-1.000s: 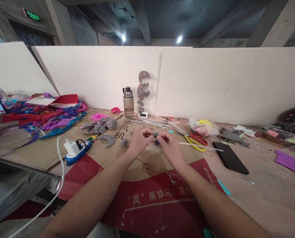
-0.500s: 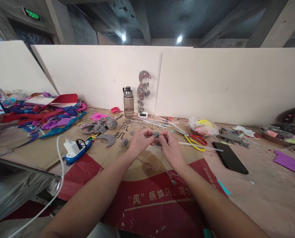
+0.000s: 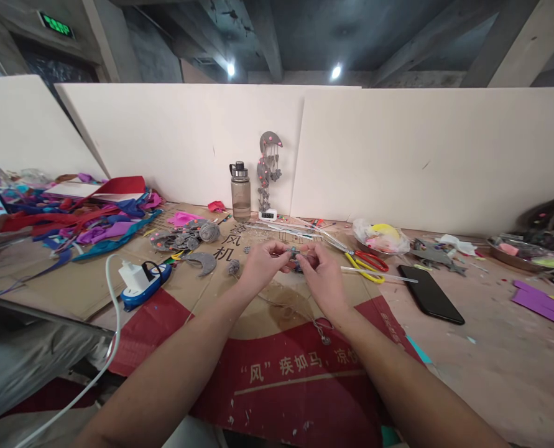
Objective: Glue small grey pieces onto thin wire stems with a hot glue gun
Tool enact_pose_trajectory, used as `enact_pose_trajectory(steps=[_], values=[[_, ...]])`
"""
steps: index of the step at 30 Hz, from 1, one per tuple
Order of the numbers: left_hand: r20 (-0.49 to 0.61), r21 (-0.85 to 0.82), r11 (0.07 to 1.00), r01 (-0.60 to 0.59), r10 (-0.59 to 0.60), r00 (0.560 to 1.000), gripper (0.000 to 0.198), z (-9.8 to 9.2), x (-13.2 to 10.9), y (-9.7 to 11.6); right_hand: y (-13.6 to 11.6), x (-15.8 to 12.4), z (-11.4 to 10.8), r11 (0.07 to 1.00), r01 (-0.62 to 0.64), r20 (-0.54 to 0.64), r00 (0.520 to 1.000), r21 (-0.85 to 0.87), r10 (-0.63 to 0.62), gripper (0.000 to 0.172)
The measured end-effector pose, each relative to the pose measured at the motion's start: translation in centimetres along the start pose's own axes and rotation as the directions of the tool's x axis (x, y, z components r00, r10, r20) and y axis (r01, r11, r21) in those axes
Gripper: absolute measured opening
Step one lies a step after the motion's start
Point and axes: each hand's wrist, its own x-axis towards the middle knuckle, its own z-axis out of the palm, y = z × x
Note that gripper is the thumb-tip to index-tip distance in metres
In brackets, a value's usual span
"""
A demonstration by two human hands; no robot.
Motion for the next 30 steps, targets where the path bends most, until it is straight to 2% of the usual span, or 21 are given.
enact_pose_trajectory(steps=[6,9,14,16,18,21,23,27,30], values=[[-0.036,0.062,0.998,-0.028,0.031,0.999,0.016,0.0,0.0,-0.2,0.1,0.0,-0.2,0.997,0.027,0.005,1.0,-0.072,-0.027,0.012],[-0.069,0.187,0.976,-0.115,0.13,0.989,0.01,-0.1,0.0,-0.4,0.3,0.0,0.1,0.999,0.016,0.041,0.999,-0.037,-0.014,0.012],[-0.022,0.516,0.8,-0.306,0.37,0.929,0.007,-0.6,0.0,-0.5,0.2,0.0,1.0,0.983,-0.109,0.063,0.993,0.15,0.101,0.01],[0.018,0.57,0.743,-0.35,0.415,0.91,0.008,-0.8,0.0,-0.3,0.2,0.0,1.3,0.955,-0.177,0.087,0.983,0.237,0.161,0.011],[0.037,0.588,0.718,-0.373,0.437,0.899,0.009,-0.9,0.0,-0.2,0.2,0.1,1.4,0.948,-0.196,0.1,0.979,0.249,0.176,0.01],[0.018,0.566,0.731,-0.38,0.45,0.893,0.01,-0.9,0.0,-0.2,0.1,0.2,1.4,0.977,-0.131,0.054,0.991,0.17,0.124,0.011],[-0.012,0.525,0.771,-0.36,0.429,0.903,0.008,-0.8,0.0,-0.3,-0.1,0.3,1.2,0.987,-0.097,0.033,0.995,0.13,0.093,0.012],[-0.062,0.372,0.893,-0.255,0.298,0.953,0.006,-0.4,0.0,-0.7,-0.4,0.2,1.0,0.997,-0.053,0.015,0.999,0.063,0.052,0.007],[-0.068,0.287,0.94,-0.187,0.214,0.974,0.009,-0.2,-0.1,-0.7,-0.5,0.2,0.8,0.999,-0.025,0.003,1.0,0.025,0.025,0.009]])
